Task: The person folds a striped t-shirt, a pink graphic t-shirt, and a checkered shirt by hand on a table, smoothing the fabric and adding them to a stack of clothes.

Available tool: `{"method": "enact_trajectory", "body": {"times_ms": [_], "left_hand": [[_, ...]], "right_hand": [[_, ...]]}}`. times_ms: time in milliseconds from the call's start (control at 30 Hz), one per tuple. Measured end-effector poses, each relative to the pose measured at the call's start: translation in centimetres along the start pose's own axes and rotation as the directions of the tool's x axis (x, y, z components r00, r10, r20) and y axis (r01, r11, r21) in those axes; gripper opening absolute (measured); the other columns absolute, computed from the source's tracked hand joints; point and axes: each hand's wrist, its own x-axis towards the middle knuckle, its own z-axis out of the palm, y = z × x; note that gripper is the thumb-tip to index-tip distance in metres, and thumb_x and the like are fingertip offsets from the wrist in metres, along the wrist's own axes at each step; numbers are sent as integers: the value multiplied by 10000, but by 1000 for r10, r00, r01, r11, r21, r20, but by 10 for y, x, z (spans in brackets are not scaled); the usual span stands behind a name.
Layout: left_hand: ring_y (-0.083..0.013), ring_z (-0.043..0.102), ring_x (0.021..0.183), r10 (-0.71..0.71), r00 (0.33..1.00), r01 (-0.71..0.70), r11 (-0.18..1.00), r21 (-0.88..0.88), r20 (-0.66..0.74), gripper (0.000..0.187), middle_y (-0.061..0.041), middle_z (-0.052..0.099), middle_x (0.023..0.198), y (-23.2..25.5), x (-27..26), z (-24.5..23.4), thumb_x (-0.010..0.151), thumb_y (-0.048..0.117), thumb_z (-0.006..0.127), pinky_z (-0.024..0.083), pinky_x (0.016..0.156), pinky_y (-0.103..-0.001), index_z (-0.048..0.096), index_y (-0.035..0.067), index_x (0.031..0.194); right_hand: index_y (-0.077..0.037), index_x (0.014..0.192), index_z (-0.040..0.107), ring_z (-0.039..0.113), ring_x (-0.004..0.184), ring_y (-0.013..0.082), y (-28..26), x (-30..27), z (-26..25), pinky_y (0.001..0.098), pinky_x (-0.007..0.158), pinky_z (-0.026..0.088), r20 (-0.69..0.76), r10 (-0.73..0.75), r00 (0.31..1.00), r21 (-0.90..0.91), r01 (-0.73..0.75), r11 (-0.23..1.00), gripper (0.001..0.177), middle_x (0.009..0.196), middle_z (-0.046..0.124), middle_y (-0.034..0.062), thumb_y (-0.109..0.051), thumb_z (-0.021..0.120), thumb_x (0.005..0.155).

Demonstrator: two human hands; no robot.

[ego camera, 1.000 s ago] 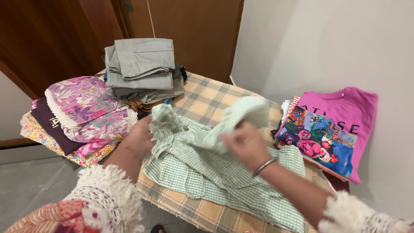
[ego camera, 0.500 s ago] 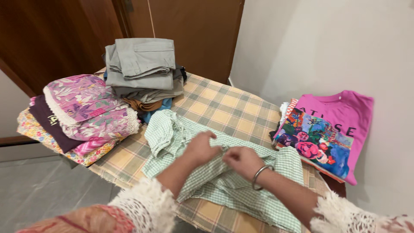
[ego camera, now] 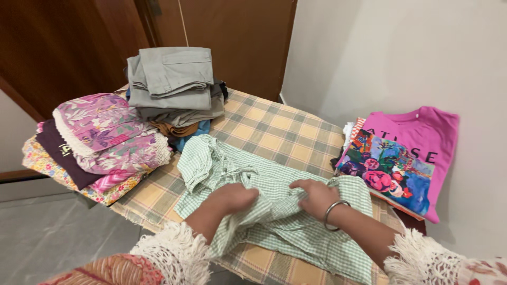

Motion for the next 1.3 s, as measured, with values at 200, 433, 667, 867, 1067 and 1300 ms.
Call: {"method": "enact_trajectory", "body": {"times_ms": [200, 433, 667, 867, 1067, 1300], "left_hand": [[-356, 567, 1311, -6, 998, 2, 997, 83, 56, 665, -181, 609, 1406, -10, -4, -7, 890, 626, 540, 444, 1099, -445, 718, 119, 1283], [-318, 627, 1209, 297, 955, -298, 950, 94, 20, 639, -123, 646, 1293, 48, -47, -25, 607, 256, 827, 525, 1001, -400, 706, 209, 1232], [-315, 725, 1133, 376, 910, -311, 898, -310, 176, 718, -157, 710, 1203, 48, -23, -26, 669, 309, 837, 573, 975, -406, 591, 38, 1287], [-320, 669, 1157, 445, 881, -455, 890, -25, -160, 530, -177, 706, 1221, 39, -8, -38, 720, 263, 780, 523, 982, -393, 712, 99, 1219], [-306, 668, 1167, 177, 930, -206, 977, -60, -322, 423, -119, 706, 1252, 18, -5, -96, 847, 125, 594, 509, 1022, -423, 727, 220, 1238], [-336, 661, 1130, 64, 750, -180, 978, -109, -658, 370, -117, 716, 1194, -38, 2, -218, 835, 168, 601, 515, 979, -465, 758, 239, 1162]], "right_hand": [[-346, 1199, 691, 605, 1236, 224, -42, -10, -16, 654, 1158, 222, 378, 23, 925, -371, 129, 920, 491, 1203, 708, -46, -519, 803, 753], [-210, 981, 728, 712, 975, 300, -54, 2, -15, 490, 965, 491, 145, -222, 964, -65, 233, 970, 327, 934, 761, 86, -401, 735, 716], [-121, 885, 758, 709, 859, 368, -41, 24, -26, 442, 779, 561, 2, -289, 957, 52, 289, 956, 320, 880, 742, 161, -357, 776, 670], [-87, 902, 787, 730, 757, 256, -55, 29, -41, 374, 742, 566, 61, -254, 965, 168, 241, 956, 422, 814, 757, 132, -460, 822, 708], [-66, 1015, 787, 727, 875, 135, -71, 21, -91, 301, 816, 575, 409, -106, 907, 315, -31, 949, 503, 946, 795, 30, -428, 842, 671], [-68, 1278, 659, 678, 1159, 209, -61, 17, -99, 307, 1015, 514, 655, -14, 755, -39, 53, 998, 840, 1253, 724, 79, -475, 908, 587]]}}
